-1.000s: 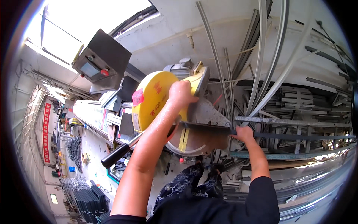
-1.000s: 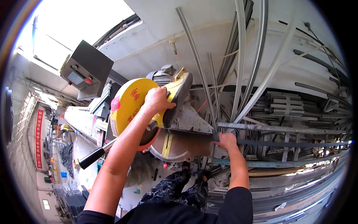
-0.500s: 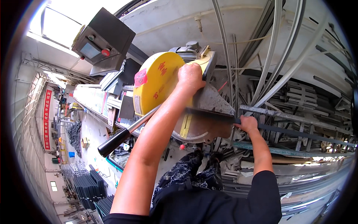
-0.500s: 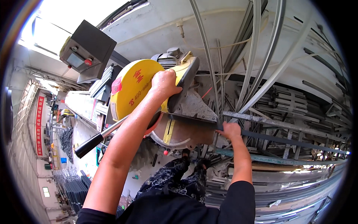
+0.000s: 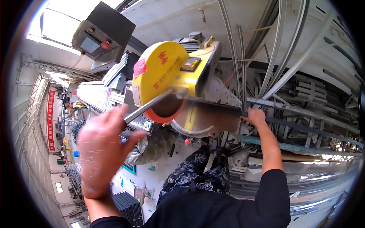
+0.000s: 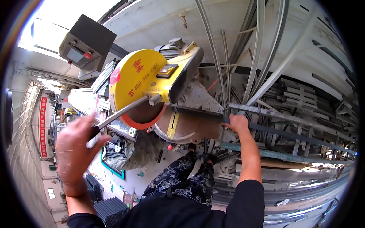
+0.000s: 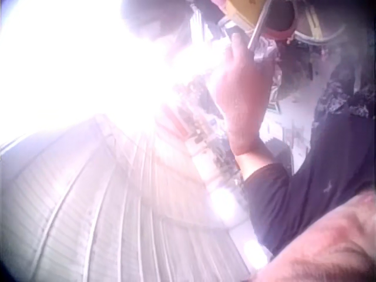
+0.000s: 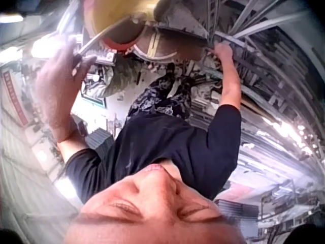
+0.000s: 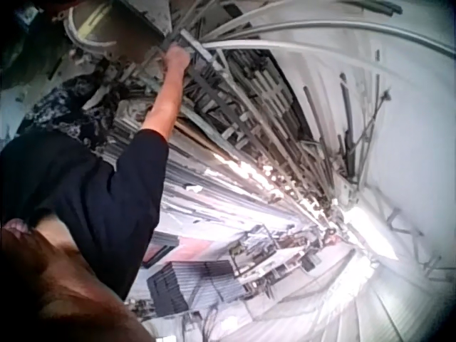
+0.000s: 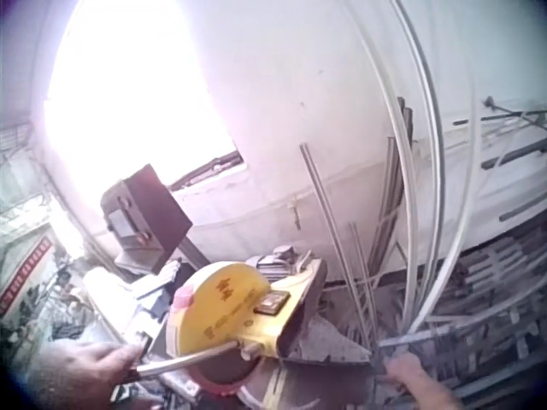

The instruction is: The person places window frames onto a stack and then uses a tape measure to measure the width. The person then uses a cutting machine to cut metal strips.

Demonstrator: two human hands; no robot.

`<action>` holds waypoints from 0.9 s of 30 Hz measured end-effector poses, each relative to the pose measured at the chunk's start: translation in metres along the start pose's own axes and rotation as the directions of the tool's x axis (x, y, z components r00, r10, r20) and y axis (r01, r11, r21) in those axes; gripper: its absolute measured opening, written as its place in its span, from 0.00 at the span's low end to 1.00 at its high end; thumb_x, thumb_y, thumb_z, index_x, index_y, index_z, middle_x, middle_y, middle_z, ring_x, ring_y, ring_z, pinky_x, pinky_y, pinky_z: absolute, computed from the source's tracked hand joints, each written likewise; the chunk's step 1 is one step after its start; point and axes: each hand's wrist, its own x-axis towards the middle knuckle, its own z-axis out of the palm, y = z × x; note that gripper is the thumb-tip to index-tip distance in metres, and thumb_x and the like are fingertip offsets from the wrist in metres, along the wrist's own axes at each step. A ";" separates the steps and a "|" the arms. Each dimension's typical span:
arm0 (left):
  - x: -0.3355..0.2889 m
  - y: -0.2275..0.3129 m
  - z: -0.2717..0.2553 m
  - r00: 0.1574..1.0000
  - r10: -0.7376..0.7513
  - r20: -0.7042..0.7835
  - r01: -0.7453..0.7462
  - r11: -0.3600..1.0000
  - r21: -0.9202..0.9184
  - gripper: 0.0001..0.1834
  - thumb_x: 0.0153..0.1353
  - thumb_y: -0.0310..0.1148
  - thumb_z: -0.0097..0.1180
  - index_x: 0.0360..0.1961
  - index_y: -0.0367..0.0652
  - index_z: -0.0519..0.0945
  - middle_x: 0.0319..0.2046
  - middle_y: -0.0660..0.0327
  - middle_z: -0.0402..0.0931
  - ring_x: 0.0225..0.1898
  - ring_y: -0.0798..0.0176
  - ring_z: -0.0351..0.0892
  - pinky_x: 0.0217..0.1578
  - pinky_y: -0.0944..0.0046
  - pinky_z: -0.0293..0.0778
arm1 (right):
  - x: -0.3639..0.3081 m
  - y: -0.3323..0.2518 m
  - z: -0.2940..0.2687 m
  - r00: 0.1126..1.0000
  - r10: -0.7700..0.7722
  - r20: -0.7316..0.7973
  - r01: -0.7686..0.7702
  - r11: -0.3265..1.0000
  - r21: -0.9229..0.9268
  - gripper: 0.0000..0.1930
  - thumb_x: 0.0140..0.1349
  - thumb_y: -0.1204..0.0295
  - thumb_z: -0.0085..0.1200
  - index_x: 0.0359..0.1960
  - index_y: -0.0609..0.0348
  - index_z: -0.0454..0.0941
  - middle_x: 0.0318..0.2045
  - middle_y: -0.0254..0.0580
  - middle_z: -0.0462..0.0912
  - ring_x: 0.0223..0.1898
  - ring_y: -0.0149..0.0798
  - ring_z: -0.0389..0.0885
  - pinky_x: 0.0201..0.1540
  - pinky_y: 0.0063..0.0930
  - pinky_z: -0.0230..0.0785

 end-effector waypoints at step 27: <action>-0.176 0.015 0.228 0.618 -0.087 0.782 0.638 0.637 -0.433 0.23 0.66 0.32 0.45 0.59 0.33 0.59 0.27 0.47 0.76 0.29 0.44 0.78 0.32 0.52 0.72 | 0.004 0.006 0.026 0.999 0.042 -0.026 -0.042 0.999 -0.027 0.30 0.49 0.36 0.55 0.29 0.53 0.80 0.29 0.48 0.83 0.34 0.54 0.82 0.38 0.47 0.74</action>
